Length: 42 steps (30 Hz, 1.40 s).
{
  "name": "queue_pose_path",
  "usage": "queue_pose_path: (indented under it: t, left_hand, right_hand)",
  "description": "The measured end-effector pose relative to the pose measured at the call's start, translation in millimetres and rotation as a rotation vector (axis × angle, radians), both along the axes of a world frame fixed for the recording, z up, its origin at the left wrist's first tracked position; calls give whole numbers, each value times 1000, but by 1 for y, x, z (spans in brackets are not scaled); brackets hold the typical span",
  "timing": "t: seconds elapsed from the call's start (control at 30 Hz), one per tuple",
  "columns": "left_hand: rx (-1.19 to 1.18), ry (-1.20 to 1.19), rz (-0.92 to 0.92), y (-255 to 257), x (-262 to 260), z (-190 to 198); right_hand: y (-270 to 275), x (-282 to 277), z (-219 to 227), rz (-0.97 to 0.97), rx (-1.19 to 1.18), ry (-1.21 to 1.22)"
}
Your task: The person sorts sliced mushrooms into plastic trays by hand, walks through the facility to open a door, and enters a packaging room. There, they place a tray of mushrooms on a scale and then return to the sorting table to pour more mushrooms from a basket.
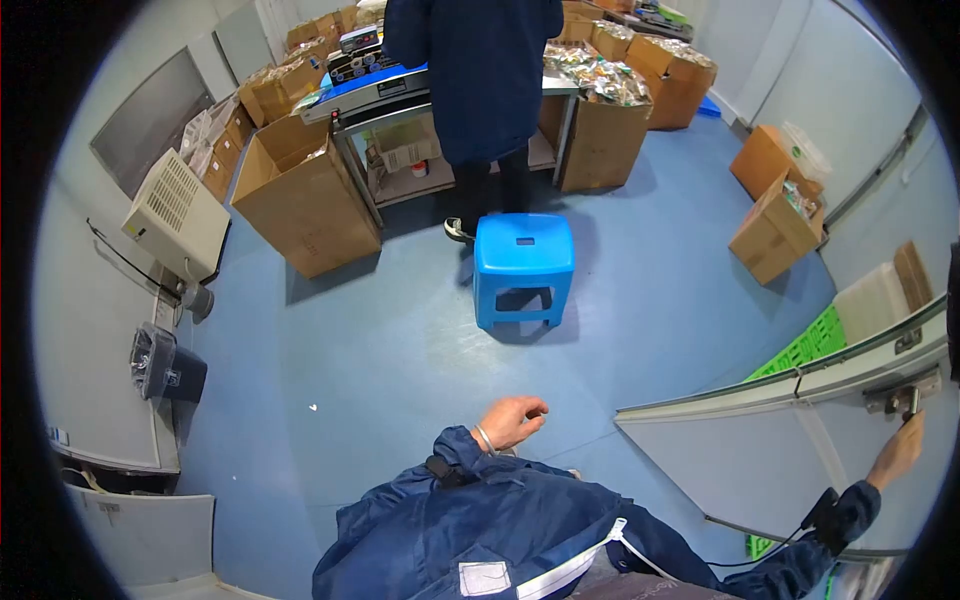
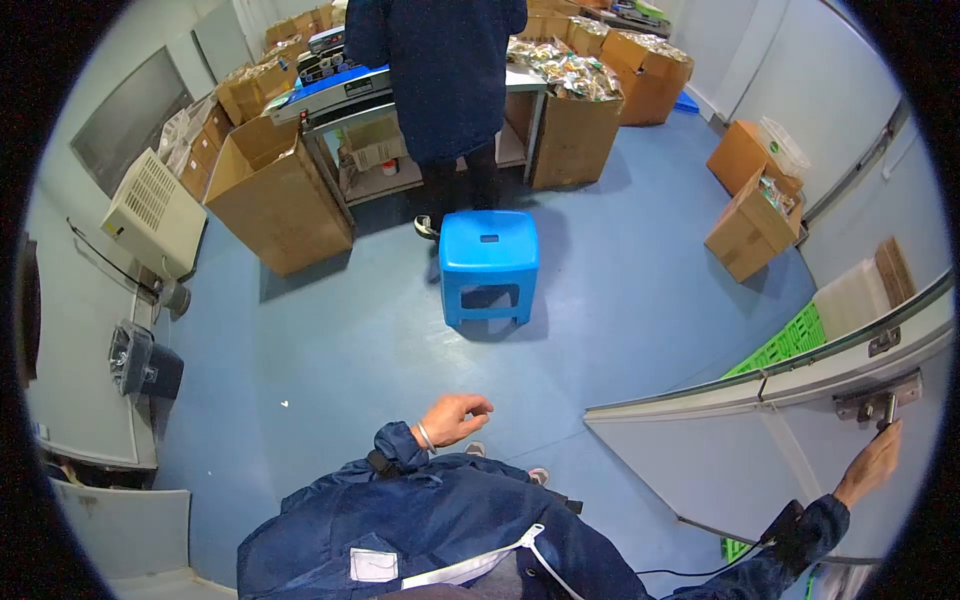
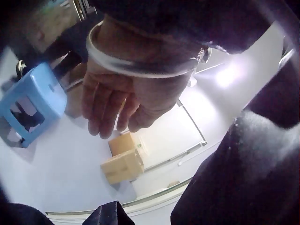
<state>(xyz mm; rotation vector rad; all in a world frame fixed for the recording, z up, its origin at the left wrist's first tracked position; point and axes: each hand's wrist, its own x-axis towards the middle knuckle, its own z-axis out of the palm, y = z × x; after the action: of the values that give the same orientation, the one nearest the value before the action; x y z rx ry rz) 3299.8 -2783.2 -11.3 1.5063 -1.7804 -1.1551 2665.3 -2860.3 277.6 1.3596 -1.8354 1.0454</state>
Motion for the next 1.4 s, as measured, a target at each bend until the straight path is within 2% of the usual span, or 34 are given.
queue_pose_path:
  t: [0.13,0.23,0.33,0.37,0.47,0.57,0.67,0.87,0.97,1.07,1.3,1.37,1.4]
  left_hand:
    - [6,75,13,10,1,-14]
    - [40,47,7,12,1,-16]
    - [28,74,-9,10,-6,-16]
    - [15,76,-12,9,-10,-15]
    - [-5,60,-43,4,-21,-9]
    - [3,24,-83,0,-28,-6]
    - [-1,4,-111,-7,-29,-6]
    - [-13,1,-140,-17,-25,-8]
    - [-16,6,-155,-25,-25,-8]
    - [-29,12,-177,-31,-25,-3]
    - [-21,15,-151,-36,-12,-5]
    - [-26,16,-145,-34,-8,-6]
    - [-33,12,-144,-34,-6,-5]
  right_hand:
    - [3,-6,0,12,9,50]
    - [4,-13,3,12,41,73]
    - [9,-5,14,26,147,-75]
    - [6,12,11,111,-58,-30]
    - [16,3,42,1,273,-433]
    - [17,0,36,58,258,-333]
    - [15,-10,26,27,216,-209]
    - [18,-8,29,-28,250,-142]
    - [20,-2,30,48,234,-131]
    - [19,-13,33,31,295,-74]
    - [20,-22,38,-4,416,-232]
    - [15,-49,26,27,207,475]
    - [15,-44,29,3,214,420]
